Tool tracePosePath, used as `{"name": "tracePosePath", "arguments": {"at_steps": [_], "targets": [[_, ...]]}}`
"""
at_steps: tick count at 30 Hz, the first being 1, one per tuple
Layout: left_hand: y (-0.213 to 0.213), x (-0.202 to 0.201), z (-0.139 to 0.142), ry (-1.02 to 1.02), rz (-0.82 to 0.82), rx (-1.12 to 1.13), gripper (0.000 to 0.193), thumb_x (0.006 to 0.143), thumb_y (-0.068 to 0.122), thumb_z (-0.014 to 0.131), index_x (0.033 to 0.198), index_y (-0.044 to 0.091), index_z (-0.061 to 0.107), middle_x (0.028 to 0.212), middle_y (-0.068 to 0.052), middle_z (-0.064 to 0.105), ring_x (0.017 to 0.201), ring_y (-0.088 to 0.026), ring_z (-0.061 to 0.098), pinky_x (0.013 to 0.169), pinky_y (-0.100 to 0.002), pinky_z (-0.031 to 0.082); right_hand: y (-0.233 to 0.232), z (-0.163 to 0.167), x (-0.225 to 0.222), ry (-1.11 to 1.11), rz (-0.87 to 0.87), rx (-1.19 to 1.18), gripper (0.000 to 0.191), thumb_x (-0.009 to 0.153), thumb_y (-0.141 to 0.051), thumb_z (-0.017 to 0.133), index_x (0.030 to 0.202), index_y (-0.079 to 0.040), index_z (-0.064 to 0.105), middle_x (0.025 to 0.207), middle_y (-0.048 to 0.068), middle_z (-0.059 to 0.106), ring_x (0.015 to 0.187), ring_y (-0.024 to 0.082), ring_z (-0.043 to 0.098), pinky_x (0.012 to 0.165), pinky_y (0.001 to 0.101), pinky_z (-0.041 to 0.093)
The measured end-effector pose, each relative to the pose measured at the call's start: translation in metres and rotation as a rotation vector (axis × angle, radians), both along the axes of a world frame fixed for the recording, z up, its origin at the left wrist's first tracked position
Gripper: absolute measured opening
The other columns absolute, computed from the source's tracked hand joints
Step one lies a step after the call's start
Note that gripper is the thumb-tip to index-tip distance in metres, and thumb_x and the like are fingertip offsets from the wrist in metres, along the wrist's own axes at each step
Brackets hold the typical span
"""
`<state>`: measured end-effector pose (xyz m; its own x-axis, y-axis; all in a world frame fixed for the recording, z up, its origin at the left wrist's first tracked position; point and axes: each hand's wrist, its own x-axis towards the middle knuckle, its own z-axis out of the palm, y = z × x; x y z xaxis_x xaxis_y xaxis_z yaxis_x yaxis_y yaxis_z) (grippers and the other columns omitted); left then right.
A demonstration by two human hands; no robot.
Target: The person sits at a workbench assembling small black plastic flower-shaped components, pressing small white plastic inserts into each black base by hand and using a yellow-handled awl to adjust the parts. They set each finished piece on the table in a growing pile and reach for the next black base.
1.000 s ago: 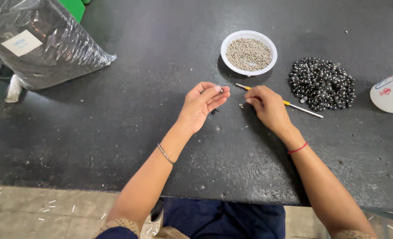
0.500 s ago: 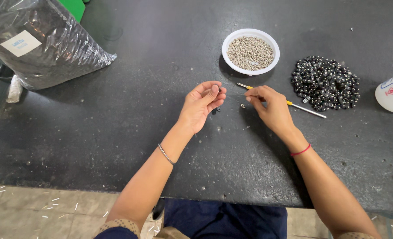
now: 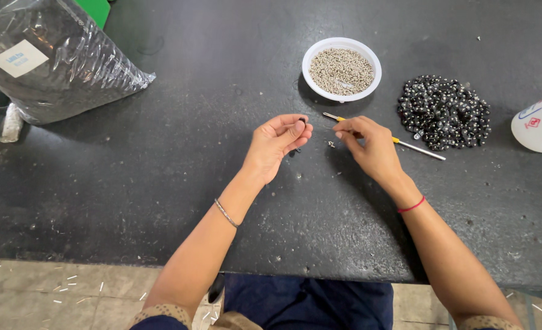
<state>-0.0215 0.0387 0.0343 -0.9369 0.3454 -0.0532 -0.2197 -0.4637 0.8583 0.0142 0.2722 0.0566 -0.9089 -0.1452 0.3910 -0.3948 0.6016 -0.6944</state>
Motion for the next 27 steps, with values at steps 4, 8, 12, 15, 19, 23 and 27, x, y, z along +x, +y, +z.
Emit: {"name": "tracePosePath", "arguments": {"at_steps": [4, 8, 12, 15, 19, 23, 27], "targets": [[-0.001, -0.001, -0.001, 0.006, 0.002, 0.009, 0.025, 0.094, 0.016, 0.074, 0.113, 0.0, 0.073, 0.103, -0.008, 0.076, 0.093, -0.013, 0.072, 0.088, -0.027, 0.06, 0.0, 0.001, -0.001, 0.001, 0.004, -0.003, 0.015, 0.093, -0.002, 0.071, 0.108, -0.002, 0.072, 0.105, 0.01, 0.073, 0.09, 0.019, 0.072, 0.08, 0.0313, 0.058], [0.0, -0.001, 0.001, 0.053, 0.029, 0.026, 0.022, 0.098, 0.017, 0.071, 0.112, 0.0, 0.072, 0.106, -0.005, 0.075, 0.096, -0.011, 0.07, 0.091, -0.027, 0.059, -0.001, 0.001, -0.001, 0.0, 0.02, -0.007, 0.015, 0.094, -0.002, 0.071, 0.108, -0.002, 0.072, 0.106, 0.01, 0.073, 0.09, 0.019, 0.072, 0.08, 0.0312, 0.058], [-0.003, -0.001, 0.004, 0.102, 0.031, -0.006, 0.021, 0.101, 0.019, 0.068, 0.115, 0.003, 0.069, 0.102, -0.003, 0.073, 0.091, -0.01, 0.067, 0.087, -0.027, 0.058, -0.001, 0.002, -0.002, -0.028, 0.009, 0.015, 0.014, 0.094, -0.003, 0.071, 0.108, -0.002, 0.072, 0.105, 0.01, 0.073, 0.088, 0.019, 0.072, 0.079, 0.0317, 0.058], [-0.005, -0.001, 0.005, 0.097, 0.019, -0.023, 0.023, 0.101, 0.02, 0.066, 0.118, 0.005, 0.069, 0.102, -0.002, 0.071, 0.09, -0.008, 0.066, 0.086, -0.026, 0.057, -0.002, 0.002, -0.001, -0.035, 0.004, 0.016, 0.014, 0.094, -0.003, 0.071, 0.107, -0.002, 0.072, 0.105, 0.011, 0.073, 0.088, 0.02, 0.073, 0.079, 0.0318, 0.058], [-0.004, -0.001, 0.002, 0.096, 0.012, -0.039, 0.023, 0.1, 0.02, 0.068, 0.116, 0.004, 0.071, 0.101, -0.002, 0.072, 0.088, -0.008, 0.066, 0.085, -0.026, 0.057, -0.003, 0.002, -0.002, -0.02, 0.024, 0.003, 0.014, 0.094, -0.003, 0.07, 0.107, -0.002, 0.072, 0.105, 0.01, 0.073, 0.089, 0.019, 0.072, 0.079, 0.0316, 0.058], [-0.004, -0.005, -0.003, 0.106, 0.037, -0.04, 0.022, 0.097, 0.02, 0.071, 0.112, 0.003, 0.072, 0.098, -0.004, 0.073, 0.084, -0.009, 0.066, 0.082, -0.027, 0.058, -0.003, 0.002, -0.002, -0.036, 0.029, 0.016, 0.013, 0.094, -0.003, 0.07, 0.107, -0.002, 0.072, 0.103, 0.009, 0.072, 0.087, 0.019, 0.071, 0.078, 0.0317, 0.057], [-0.006, -0.007, -0.007, 0.103, 0.039, -0.033, 0.022, 0.097, 0.02, 0.073, 0.11, 0.003, 0.072, 0.097, -0.004, 0.073, 0.083, -0.009, 0.065, 0.081, -0.026, 0.057, -0.003, 0.002, -0.002, -0.034, 0.038, 0.024, 0.012, 0.094, -0.003, 0.07, 0.106, -0.002, 0.072, 0.102, 0.009, 0.072, 0.085, 0.018, 0.071, 0.077, 0.0314, 0.056]]}}
